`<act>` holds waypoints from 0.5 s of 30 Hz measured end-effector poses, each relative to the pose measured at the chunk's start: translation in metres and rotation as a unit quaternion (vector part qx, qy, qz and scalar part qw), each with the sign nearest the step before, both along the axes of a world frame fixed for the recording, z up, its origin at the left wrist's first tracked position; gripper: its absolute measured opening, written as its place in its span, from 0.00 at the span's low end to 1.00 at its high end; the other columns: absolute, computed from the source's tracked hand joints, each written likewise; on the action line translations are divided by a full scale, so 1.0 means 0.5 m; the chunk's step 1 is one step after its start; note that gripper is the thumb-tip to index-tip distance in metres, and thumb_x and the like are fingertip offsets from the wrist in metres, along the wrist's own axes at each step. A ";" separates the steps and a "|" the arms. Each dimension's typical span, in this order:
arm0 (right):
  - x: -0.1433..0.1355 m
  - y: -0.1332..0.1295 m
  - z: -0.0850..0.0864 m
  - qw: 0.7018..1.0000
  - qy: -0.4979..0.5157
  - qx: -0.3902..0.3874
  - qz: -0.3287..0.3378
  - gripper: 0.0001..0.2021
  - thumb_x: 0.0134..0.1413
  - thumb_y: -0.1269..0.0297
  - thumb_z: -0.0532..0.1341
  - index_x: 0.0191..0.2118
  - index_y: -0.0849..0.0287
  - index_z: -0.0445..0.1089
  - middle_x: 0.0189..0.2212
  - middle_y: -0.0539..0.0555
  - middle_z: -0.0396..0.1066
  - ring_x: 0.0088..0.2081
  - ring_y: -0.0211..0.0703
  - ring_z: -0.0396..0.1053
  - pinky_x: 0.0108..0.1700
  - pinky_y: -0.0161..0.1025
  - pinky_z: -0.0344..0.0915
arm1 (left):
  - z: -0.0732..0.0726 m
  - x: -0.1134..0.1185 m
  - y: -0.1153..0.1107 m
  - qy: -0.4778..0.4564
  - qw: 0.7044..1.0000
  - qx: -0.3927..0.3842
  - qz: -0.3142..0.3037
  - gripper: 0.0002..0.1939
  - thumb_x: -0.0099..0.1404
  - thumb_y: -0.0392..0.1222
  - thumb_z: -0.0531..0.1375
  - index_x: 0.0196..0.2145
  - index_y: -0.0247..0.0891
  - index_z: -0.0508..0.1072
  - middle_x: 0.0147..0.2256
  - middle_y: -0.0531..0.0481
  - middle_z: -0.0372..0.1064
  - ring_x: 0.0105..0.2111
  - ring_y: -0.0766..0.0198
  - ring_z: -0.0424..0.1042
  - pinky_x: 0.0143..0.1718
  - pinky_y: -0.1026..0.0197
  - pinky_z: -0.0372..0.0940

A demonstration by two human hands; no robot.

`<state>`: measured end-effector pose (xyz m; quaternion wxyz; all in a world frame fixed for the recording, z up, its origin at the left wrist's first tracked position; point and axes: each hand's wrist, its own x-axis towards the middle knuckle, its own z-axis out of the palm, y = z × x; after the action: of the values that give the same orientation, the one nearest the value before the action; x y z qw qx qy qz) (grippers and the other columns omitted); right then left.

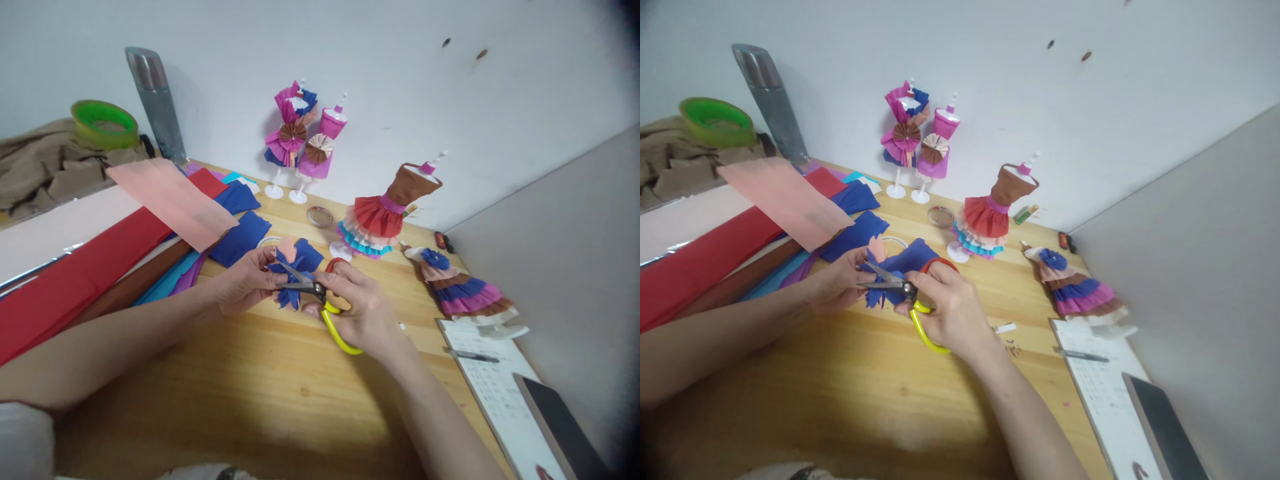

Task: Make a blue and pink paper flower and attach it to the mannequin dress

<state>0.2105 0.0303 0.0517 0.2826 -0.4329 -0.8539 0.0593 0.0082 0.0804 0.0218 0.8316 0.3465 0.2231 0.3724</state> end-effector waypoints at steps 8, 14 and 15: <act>-0.003 0.000 -0.009 1.000 -0.012 0.009 0.001 0.15 0.58 0.55 0.60 0.44 0.61 0.73 0.27 0.53 0.63 0.28 0.40 0.62 0.30 0.36 0.60 | 0.006 -0.001 -0.004 0.010 0.999 0.029 -0.012 0.21 0.41 0.40 0.75 0.24 0.36 0.66 0.20 0.55 0.71 0.17 0.67 0.70 0.18 0.67 0.64; -0.011 -0.004 -0.009 0.999 -0.025 0.020 0.009 0.17 0.58 0.55 0.60 0.44 0.63 0.73 0.28 0.54 0.63 0.29 0.41 0.62 0.30 0.37 0.60 | 0.011 -0.001 -0.004 0.022 0.999 0.025 0.005 0.22 0.37 0.41 0.76 0.21 0.36 0.66 0.19 0.58 0.67 0.15 0.70 0.68 0.16 0.69 0.61; -0.011 -0.005 -0.008 0.999 -0.028 0.018 0.008 0.17 0.58 0.54 0.60 0.44 0.63 0.73 0.28 0.54 0.63 0.29 0.41 0.62 0.30 0.37 0.60 | 0.011 -0.002 -0.004 0.026 0.999 0.030 0.004 0.22 0.37 0.41 0.76 0.21 0.35 0.66 0.19 0.57 0.67 0.15 0.70 0.68 0.15 0.69 0.61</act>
<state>0.2051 0.0279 0.0479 0.2658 -0.4228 -0.8657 0.0340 0.0074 0.0786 0.0273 0.8132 0.3804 0.2344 0.3728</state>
